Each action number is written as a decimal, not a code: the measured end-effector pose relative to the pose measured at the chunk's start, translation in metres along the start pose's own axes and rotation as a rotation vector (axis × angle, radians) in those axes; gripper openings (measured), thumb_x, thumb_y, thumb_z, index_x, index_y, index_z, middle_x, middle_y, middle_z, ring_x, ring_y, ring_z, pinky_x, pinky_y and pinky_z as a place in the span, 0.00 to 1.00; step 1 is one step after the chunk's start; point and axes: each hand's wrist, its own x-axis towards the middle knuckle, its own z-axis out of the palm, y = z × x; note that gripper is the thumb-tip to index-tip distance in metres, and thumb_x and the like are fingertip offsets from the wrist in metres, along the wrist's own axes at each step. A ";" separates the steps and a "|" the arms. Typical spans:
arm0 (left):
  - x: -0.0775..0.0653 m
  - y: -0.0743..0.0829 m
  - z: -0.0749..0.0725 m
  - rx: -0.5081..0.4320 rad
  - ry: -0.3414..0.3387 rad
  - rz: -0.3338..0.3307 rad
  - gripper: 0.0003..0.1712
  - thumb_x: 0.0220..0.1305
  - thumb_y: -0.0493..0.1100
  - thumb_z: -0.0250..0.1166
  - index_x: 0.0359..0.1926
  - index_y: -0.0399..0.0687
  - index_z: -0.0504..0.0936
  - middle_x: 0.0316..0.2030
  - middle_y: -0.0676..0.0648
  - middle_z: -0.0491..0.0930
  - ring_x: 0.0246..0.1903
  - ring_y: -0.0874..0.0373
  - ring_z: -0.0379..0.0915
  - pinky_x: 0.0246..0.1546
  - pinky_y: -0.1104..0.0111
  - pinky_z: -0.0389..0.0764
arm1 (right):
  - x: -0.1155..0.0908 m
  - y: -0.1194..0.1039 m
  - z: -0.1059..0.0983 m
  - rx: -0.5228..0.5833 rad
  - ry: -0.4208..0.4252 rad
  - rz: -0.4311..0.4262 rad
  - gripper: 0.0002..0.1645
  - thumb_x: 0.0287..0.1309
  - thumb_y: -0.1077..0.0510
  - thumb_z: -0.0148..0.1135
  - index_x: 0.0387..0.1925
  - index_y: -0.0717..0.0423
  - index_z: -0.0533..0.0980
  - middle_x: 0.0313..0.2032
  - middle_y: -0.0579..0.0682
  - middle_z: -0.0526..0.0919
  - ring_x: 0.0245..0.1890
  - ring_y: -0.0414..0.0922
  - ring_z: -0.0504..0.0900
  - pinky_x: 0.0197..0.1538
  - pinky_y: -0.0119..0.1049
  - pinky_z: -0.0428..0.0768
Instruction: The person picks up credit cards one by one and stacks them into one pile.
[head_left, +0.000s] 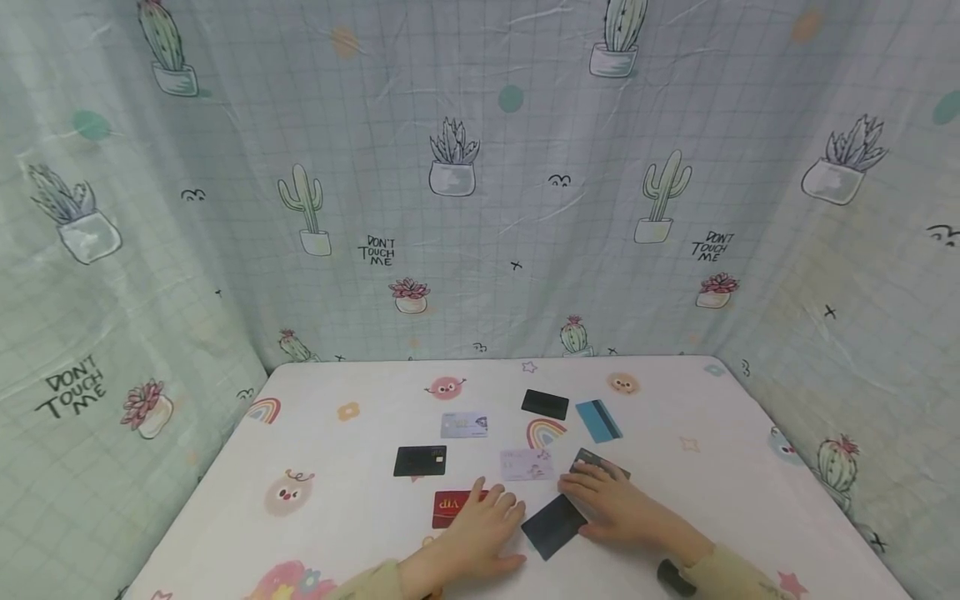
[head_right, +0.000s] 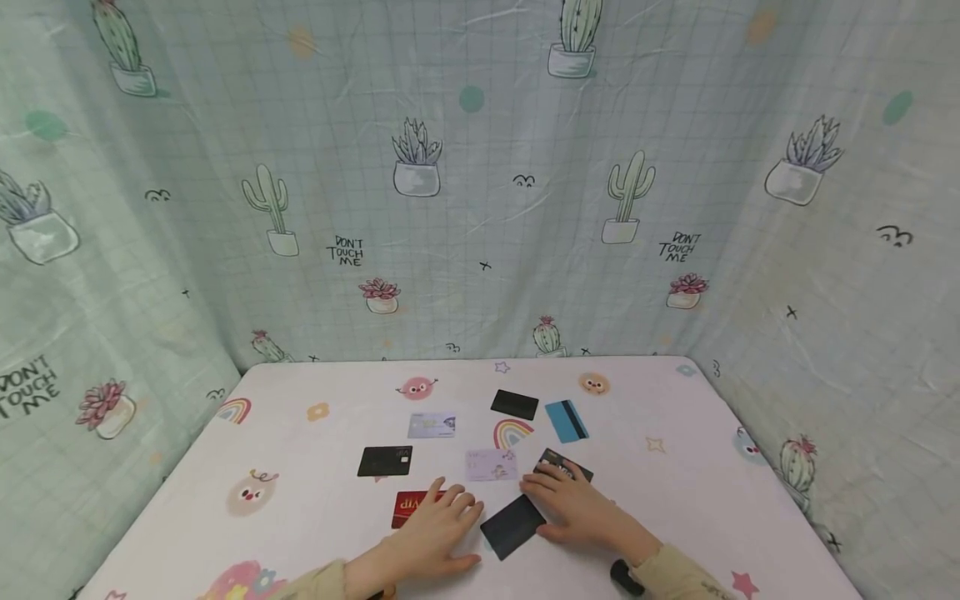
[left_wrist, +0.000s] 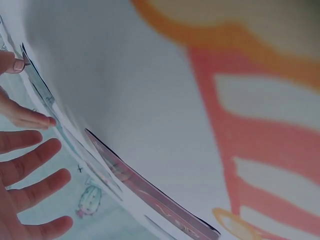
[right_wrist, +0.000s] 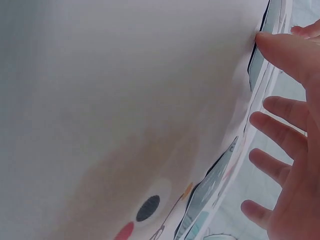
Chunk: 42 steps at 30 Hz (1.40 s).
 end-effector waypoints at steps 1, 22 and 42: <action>0.001 0.000 0.000 -0.004 -0.008 0.001 0.34 0.54 0.67 0.52 0.55 0.53 0.69 0.49 0.53 0.73 0.52 0.56 0.64 0.56 0.49 0.62 | 0.000 0.000 -0.001 0.003 -0.002 0.000 0.36 0.46 0.46 0.62 0.57 0.53 0.67 0.56 0.49 0.72 0.58 0.56 0.66 0.54 0.62 0.60; 0.016 0.006 -0.001 0.017 -0.021 0.039 0.30 0.53 0.68 0.53 0.48 0.52 0.74 0.42 0.54 0.75 0.43 0.58 0.67 0.51 0.50 0.68 | 0.006 0.004 0.002 -0.049 0.037 -0.089 0.37 0.41 0.43 0.64 0.55 0.51 0.69 0.50 0.44 0.76 0.53 0.51 0.70 0.50 0.55 0.66; 0.026 0.011 0.004 0.024 -0.042 0.037 0.31 0.50 0.72 0.51 0.41 0.55 0.76 0.38 0.54 0.73 0.40 0.59 0.65 0.49 0.51 0.67 | 0.009 0.000 0.002 0.012 -0.015 -0.046 0.35 0.41 0.45 0.66 0.55 0.44 0.69 0.47 0.39 0.76 0.49 0.44 0.68 0.48 0.49 0.69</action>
